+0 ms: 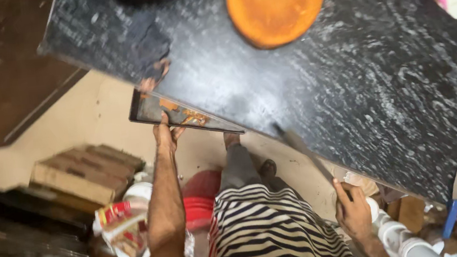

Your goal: The person slices a round cake into layers using a long knife, then applies a layer of frosting by hand.

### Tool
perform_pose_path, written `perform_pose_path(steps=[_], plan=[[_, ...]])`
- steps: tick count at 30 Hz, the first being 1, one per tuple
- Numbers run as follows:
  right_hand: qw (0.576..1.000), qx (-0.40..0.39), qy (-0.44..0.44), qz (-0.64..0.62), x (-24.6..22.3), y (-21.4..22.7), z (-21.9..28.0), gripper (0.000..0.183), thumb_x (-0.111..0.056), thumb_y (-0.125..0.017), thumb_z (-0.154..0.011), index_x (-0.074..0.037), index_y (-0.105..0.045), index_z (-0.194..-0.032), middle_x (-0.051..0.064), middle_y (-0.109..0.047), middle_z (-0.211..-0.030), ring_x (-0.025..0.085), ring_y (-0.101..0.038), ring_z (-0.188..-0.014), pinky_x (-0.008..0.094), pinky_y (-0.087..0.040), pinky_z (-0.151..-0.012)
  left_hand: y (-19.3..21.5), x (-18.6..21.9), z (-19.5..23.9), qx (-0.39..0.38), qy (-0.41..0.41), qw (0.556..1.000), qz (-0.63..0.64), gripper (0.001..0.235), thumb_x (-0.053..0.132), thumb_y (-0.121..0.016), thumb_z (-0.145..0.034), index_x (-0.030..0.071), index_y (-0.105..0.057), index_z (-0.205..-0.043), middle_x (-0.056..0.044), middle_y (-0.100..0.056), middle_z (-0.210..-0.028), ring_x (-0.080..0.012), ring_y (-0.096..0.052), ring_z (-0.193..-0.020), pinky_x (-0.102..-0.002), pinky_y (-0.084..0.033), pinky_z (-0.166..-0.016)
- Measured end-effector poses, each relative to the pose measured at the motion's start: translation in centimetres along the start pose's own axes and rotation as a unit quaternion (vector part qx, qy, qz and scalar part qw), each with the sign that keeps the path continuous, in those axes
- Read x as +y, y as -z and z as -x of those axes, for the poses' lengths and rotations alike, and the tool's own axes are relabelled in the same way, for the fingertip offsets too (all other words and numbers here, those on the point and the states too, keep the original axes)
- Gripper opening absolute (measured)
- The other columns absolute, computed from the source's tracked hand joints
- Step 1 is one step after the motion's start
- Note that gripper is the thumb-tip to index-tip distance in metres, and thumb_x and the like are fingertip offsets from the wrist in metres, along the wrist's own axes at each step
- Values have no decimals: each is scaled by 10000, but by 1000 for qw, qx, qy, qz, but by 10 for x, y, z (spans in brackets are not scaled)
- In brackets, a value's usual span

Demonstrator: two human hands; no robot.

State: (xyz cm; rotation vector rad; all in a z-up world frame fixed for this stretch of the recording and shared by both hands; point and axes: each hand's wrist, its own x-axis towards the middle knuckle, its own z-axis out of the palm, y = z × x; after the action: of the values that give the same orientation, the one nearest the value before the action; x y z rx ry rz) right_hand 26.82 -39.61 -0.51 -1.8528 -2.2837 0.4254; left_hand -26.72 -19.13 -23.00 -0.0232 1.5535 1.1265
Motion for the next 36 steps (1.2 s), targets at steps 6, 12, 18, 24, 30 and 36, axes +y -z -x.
perform_pose_path(steps=[6,12,18,24,30,36], plan=[[899,16,-383,-213,-48,-3,-40,560,-25,-544,-1019,-159,-491,-1561,72,-695,-954,203,-640,-725,314,-528,-685,-49,24,-39,-34,-69,997,5,417,280,-573,-1021,47,-524,-1364,-103,-662,-1246,-232,-710,-953,-342,-635,-771],[779,70,-475,-403,-46,7,-37,761,30,-584,-909,-168,-355,-1607,83,-670,-971,112,-615,-781,264,-513,-638,-58,65,28,252,-484,833,-89,173,68,-640,-1103,-63,-545,-1164,-130,-607,-1057,-178,-540,-907,-304,-502,-824],[693,65,-580,-423,-59,-14,-22,660,-98,-649,-964,-84,-447,-1591,140,-625,-808,197,-573,-663,364,-444,-496,-281,178,25,-276,-485,812,-169,677,51,-775,-1018,-19,-354,-1544,-209,-422,-1613,-311,-421,-1521,-424,-333,-1281],[698,152,-570,-407,-69,-26,31,560,-107,-686,-939,-3,-525,-1465,93,-648,-827,160,-611,-684,303,-479,-566,-409,217,-21,-463,-413,712,-330,701,111,-848,-951,-14,-450,-1514,-170,-533,-1547,-277,-501,-1470,-389,-387,-1262],[644,178,-598,-442,-66,-40,71,517,-73,-669,-949,1,-557,-1448,135,-661,-901,182,-623,-732,325,-489,-595,-356,100,84,-374,-459,727,-349,701,133,-809,-957,-32,-448,-1535,-194,-532,-1566,-292,-491,-1486,-396,-366,-1258],[658,211,-523,-499,-28,-18,51,582,-7,-642,-925,-38,-461,-1477,82,-660,-1104,132,-638,-826,273,-556,-625,-310,-44,276,-308,-447,740,-397,959,312,-804,-894,-68,-247,-1575,-263,-217,-1650,-454,-173,-1546,-520,-174,-1275]])
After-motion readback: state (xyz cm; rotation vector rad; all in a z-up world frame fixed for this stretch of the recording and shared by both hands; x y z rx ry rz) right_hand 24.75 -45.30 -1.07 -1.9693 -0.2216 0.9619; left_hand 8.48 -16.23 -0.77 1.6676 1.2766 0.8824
